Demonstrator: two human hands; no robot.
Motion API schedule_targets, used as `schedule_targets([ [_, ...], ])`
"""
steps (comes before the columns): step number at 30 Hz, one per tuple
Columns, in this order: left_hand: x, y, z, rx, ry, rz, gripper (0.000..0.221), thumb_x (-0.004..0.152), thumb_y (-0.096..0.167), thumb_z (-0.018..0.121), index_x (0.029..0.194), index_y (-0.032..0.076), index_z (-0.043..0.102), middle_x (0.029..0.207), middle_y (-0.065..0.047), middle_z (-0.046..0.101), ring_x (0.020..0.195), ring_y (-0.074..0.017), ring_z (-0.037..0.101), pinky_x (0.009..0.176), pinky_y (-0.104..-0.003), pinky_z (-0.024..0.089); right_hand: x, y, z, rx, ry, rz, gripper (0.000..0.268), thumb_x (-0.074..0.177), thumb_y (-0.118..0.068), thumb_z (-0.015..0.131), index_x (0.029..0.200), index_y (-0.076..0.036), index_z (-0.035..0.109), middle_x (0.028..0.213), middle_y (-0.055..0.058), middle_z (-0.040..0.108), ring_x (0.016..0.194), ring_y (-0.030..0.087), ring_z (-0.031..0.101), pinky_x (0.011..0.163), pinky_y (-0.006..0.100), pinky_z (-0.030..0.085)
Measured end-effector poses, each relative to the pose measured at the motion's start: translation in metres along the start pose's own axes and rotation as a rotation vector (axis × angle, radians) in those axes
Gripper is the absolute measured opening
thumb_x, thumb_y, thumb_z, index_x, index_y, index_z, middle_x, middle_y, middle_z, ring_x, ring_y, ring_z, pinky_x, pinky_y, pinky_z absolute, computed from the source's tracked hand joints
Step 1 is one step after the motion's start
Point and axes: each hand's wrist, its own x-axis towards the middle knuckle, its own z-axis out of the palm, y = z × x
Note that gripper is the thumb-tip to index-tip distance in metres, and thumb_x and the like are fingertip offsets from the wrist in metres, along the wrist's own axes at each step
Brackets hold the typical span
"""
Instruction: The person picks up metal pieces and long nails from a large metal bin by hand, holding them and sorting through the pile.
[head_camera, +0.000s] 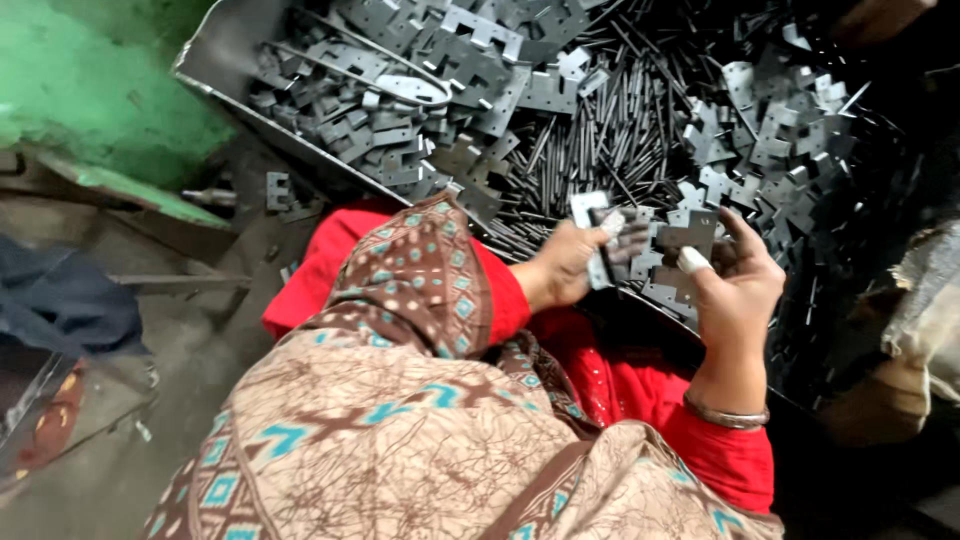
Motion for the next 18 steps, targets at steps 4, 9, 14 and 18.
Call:
schedule_targets([
  [4,0.001,-0.029,-0.013,-0.069,-0.065,-0.048,0.025,0.106,0.034,0.059,0.105,0.011,0.065,0.085,-0.002,0.067,0.07,-0.0159,0.063,0.061,-0.033,0.052,-0.016,0.0,0.046,-0.511,-0.109,-0.21,0.053,0.097,0.002,0.067,0.147,0.005,0.052,0.119,0.016,0.074,0.103,0.027,0.071,0.089,0.036,0.056],
  [9,-0.025,-0.005,0.01,0.143,-0.126,0.055,0.034,0.106,0.036,0.061,0.105,0.001,0.062,0.096,-0.009,0.068,0.085,-0.019,0.065,0.075,-0.037,0.054,-0.029,0.011,0.043,-0.526,-0.239,-0.464,0.045,0.099,0.005,0.06,0.145,0.004,0.058,0.133,0.019,0.069,0.121,0.026,0.071,0.099,0.037,0.056],
  [14,-0.038,0.103,0.018,1.946,-0.074,0.39,0.059,0.078,0.046,0.077,0.116,0.002,0.07,0.113,-0.024,0.069,0.105,-0.0397,0.065,0.089,-0.049,0.052,-0.016,0.01,0.007,0.385,-0.121,0.149,0.056,0.09,0.007,0.058,0.146,0.003,0.055,0.128,0.014,0.07,0.106,0.022,0.071,0.089,0.035,0.059],
  [18,-0.051,0.177,-0.026,2.508,0.561,0.58,0.038,0.084,0.047,0.076,0.092,0.01,0.08,0.113,-0.016,0.067,0.111,-0.04,0.058,0.086,-0.058,0.045,-0.005,0.019,-0.071,0.612,0.079,0.068,0.055,0.09,0.014,0.06,0.144,0.006,0.054,0.131,0.01,0.07,0.108,0.018,0.069,0.086,0.031,0.056],
])
